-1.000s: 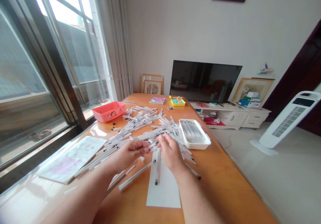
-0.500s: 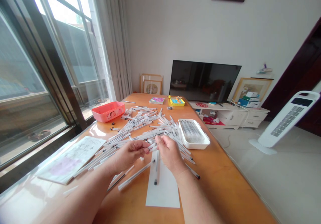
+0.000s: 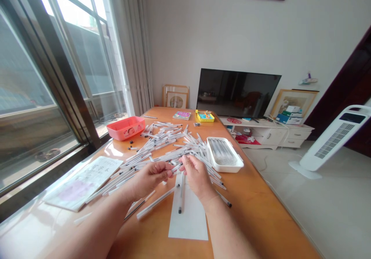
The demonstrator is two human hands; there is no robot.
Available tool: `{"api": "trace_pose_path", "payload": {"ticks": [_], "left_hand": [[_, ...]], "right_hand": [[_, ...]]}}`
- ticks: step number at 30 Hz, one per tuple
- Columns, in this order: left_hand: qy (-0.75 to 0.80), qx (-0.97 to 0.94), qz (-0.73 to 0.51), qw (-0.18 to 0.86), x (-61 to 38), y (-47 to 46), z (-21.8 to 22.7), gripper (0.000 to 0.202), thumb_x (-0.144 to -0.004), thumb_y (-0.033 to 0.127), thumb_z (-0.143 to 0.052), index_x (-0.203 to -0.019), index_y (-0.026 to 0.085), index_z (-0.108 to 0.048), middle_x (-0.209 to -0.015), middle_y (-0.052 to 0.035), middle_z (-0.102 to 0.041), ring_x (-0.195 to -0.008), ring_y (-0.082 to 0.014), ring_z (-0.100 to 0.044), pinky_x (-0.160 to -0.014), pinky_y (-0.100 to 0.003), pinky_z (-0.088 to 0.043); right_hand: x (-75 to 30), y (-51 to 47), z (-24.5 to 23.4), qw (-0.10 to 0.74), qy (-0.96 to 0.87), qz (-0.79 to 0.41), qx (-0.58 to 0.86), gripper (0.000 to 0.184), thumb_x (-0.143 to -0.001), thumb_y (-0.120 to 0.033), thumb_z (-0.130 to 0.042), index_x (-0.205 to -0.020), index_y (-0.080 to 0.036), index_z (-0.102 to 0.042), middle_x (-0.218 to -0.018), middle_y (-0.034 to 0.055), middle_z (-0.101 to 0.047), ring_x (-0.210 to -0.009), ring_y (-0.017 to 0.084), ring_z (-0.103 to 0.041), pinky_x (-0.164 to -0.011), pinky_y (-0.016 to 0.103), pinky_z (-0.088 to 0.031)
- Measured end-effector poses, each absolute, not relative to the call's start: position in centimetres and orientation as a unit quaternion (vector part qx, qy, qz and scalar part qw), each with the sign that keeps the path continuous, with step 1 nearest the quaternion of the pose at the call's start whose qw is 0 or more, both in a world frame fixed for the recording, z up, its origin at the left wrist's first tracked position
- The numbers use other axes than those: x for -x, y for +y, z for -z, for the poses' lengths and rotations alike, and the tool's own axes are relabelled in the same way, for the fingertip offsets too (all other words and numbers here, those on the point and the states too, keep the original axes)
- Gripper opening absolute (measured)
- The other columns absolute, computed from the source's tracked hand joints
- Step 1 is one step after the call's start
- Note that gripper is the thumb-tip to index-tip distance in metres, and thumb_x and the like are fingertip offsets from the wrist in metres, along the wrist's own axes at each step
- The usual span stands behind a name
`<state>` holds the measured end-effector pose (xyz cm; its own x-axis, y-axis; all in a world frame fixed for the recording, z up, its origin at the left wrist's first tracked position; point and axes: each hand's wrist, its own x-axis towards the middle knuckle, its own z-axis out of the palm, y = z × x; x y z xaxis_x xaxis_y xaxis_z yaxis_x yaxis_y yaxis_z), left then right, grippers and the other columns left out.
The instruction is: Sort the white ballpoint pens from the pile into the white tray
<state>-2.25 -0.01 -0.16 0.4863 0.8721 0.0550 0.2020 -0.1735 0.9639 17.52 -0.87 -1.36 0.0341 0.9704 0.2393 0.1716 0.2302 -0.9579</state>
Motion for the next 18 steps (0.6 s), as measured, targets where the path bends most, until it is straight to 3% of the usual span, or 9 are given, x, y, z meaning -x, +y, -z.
{"api": "trace_pose_path", "payload": {"ticks": [3, 8, 11, 14, 18], "left_hand": [[0.387, -0.687, -0.333, 0.516, 2.39, -0.05, 0.01, 0.032, -0.086, 0.044, -0.066, -0.097, 0.015, -0.071, -0.076, -0.0021, -0.06, -0.072, -0.0145, -0.049, -0.069, -0.027, -0.039], [0.378, -0.687, -0.343, 0.517, 2.05, -0.01, 0.19, 0.035, -0.083, 0.046, -0.07, -0.097, 0.014, -0.072, -0.076, -0.0016, -0.06, -0.071, -0.0138, -0.048, -0.067, -0.027, -0.037], [0.375, -0.69, -0.344, 0.515, 1.89, -0.06, 0.17, 0.033, -0.083, 0.045, -0.07, -0.095, 0.014, -0.072, -0.078, -0.0017, -0.061, -0.072, -0.0139, -0.048, -0.069, -0.027, -0.038], [0.385, -0.684, -0.337, 0.52, 1.98, -0.15, -0.02, 0.031, -0.085, 0.043, -0.069, -0.097, 0.015, -0.072, -0.076, -0.0006, -0.059, -0.07, -0.013, -0.047, -0.067, -0.026, -0.037], [0.377, -0.672, -0.342, 0.538, 2.15, -0.12, -0.06, 0.027, -0.085, 0.04, -0.069, -0.095, 0.015, -0.072, -0.077, -0.0006, -0.061, -0.072, -0.0129, -0.048, -0.069, -0.026, -0.038]], "right_hand": [[-17.45, -0.84, 1.32, 0.528, -0.58, -0.405, 0.47, 0.037, -0.091, -0.055, -0.059, -0.096, -0.019, -0.071, -0.081, 0.0041, -0.07, -0.072, 0.017, -0.059, -0.062, 0.028, -0.042], [-17.42, -0.8, 1.6, 0.522, -0.583, -0.361, 0.507, 0.043, -0.087, -0.059, -0.064, -0.072, -0.019, -0.062, -0.065, 0.0011, -0.065, -0.061, 0.015, -0.053, -0.062, 0.028, -0.041], [-17.51, -0.76, 1.62, 0.523, -0.574, -0.352, 0.523, 0.048, -0.087, -0.064, -0.061, -0.067, -0.02, -0.059, -0.06, 0.0003, -0.061, -0.059, 0.015, -0.052, -0.06, 0.028, -0.04], [-17.64, -0.74, 1.46, 0.535, -0.554, -0.389, 0.506, 0.047, -0.091, -0.064, -0.054, -0.078, -0.02, -0.066, -0.065, 0.0017, -0.064, -0.061, 0.015, -0.053, -0.059, 0.028, -0.04], [-17.72, -0.86, 1.22, 0.531, -0.559, -0.433, 0.467, 0.036, -0.09, -0.054, -0.06, -0.09, -0.02, -0.069, -0.078, 0.0035, -0.07, -0.067, 0.016, -0.055, -0.06, 0.027, -0.04]]}}
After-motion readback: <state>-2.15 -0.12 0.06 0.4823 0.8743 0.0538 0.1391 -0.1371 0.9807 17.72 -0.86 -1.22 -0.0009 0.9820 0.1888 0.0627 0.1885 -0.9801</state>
